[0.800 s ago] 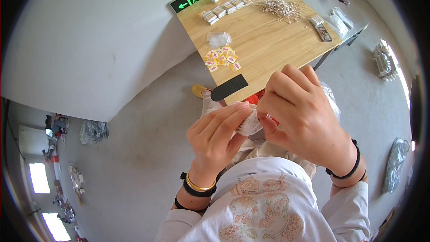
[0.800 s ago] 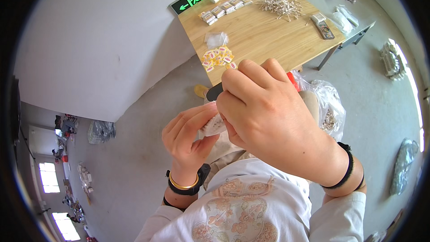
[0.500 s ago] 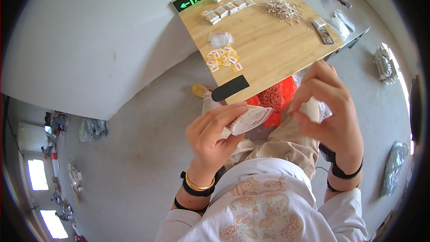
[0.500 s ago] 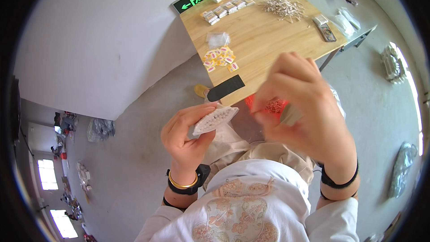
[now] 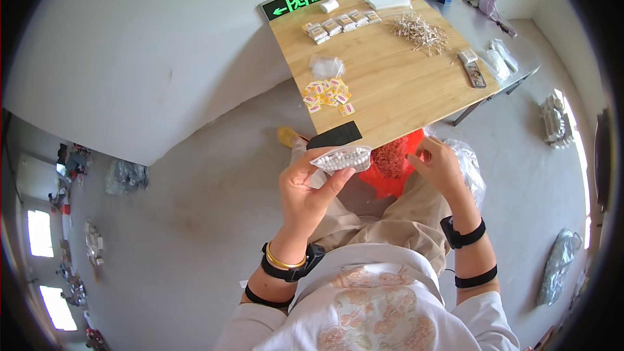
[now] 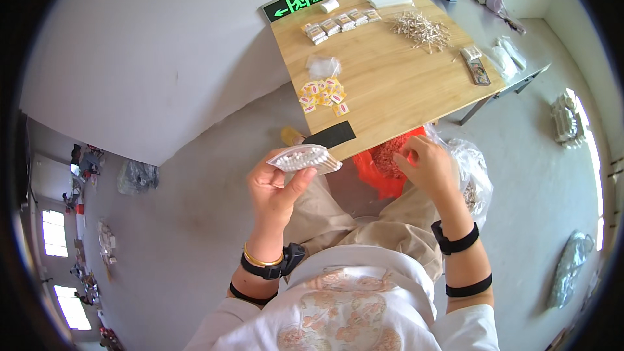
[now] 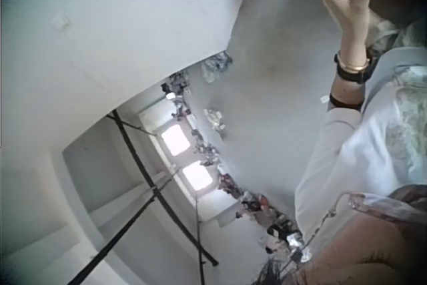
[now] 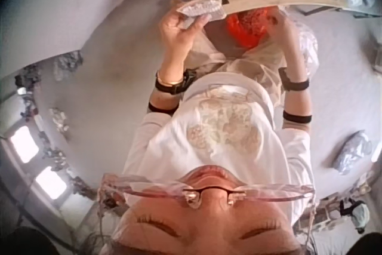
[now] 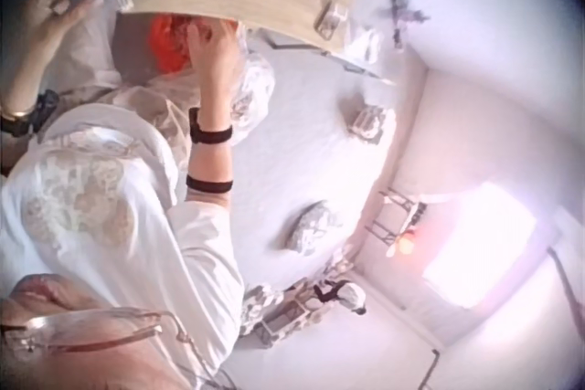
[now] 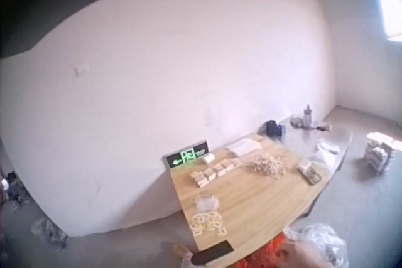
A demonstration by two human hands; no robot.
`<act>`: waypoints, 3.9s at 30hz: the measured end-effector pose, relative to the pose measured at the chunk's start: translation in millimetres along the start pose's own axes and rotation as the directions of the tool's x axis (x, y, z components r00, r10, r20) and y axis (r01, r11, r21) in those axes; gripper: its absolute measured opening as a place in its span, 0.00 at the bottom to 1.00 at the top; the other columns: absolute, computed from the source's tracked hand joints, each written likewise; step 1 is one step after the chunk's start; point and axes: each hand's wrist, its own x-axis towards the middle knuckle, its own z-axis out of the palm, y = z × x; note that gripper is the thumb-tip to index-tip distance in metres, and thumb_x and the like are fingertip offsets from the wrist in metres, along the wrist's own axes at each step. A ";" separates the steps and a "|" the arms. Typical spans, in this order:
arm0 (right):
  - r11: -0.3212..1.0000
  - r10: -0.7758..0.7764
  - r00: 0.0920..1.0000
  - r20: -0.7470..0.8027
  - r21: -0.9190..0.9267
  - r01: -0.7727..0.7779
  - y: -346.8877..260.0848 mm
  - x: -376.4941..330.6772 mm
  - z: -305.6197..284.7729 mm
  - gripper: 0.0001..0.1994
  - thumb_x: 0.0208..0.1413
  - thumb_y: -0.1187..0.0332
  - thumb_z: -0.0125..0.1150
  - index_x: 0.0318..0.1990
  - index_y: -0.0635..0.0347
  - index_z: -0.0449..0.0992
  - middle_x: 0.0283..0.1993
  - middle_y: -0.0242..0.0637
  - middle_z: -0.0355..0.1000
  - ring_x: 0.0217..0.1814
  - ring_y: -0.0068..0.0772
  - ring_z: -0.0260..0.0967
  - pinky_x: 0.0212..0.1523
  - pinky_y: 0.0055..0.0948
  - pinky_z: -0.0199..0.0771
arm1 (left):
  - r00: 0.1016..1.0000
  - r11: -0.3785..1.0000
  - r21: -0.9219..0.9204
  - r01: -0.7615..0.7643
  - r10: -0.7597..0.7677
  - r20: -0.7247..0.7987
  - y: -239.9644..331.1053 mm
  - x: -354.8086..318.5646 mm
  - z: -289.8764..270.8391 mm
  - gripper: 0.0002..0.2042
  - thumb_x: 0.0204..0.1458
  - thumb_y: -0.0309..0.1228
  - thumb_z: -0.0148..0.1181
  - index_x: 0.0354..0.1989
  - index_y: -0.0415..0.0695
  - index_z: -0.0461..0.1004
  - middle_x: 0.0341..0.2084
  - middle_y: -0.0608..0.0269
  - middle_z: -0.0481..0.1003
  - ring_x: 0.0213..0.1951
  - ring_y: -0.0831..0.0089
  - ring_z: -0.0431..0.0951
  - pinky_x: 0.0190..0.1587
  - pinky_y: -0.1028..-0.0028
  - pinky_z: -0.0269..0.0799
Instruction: Manually packaging cotton swabs into individual plastic bags and applying labels.
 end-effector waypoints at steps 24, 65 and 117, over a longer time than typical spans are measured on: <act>0.673 -0.582 0.796 -0.167 0.450 0.587 -88.1 13.1 -25.1 0.20 0.38 0.77 0.70 0.45 0.55 0.84 0.39 0.32 0.74 0.43 0.37 0.68 0.44 0.33 0.69 | 0.955 0.834 0.466 -0.295 0.239 0.176 17.6 17.8 -5.0 0.16 0.41 0.26 0.76 0.41 0.45 0.82 0.43 0.65 0.82 0.38 0.69 0.76 0.40 0.72 0.71; 0.598 -0.084 0.986 0.143 0.799 -0.065 15.9 131.3 121.5 0.06 0.59 0.75 0.65 0.42 0.61 0.83 0.46 0.36 0.78 0.46 0.25 0.73 0.48 0.26 0.72 | 0.941 0.945 -0.031 0.324 -0.326 -0.095 -191.6 78.1 10.1 0.07 0.64 0.26 0.56 0.36 0.35 0.68 0.42 0.50 0.81 0.37 0.77 0.82 0.41 0.78 0.78; 0.205 0.000 0.901 0.434 0.882 -0.425 21.8 132.9 169.8 0.03 0.60 0.78 0.62 0.37 0.64 0.73 0.40 0.38 0.75 0.37 0.28 0.76 0.42 0.25 0.78 | 0.813 0.789 -0.214 0.577 -0.580 0.055 -230.3 75.7 -28.3 0.05 0.59 0.23 0.62 0.32 0.38 0.74 0.43 0.47 0.81 0.38 0.69 0.84 0.43 0.74 0.82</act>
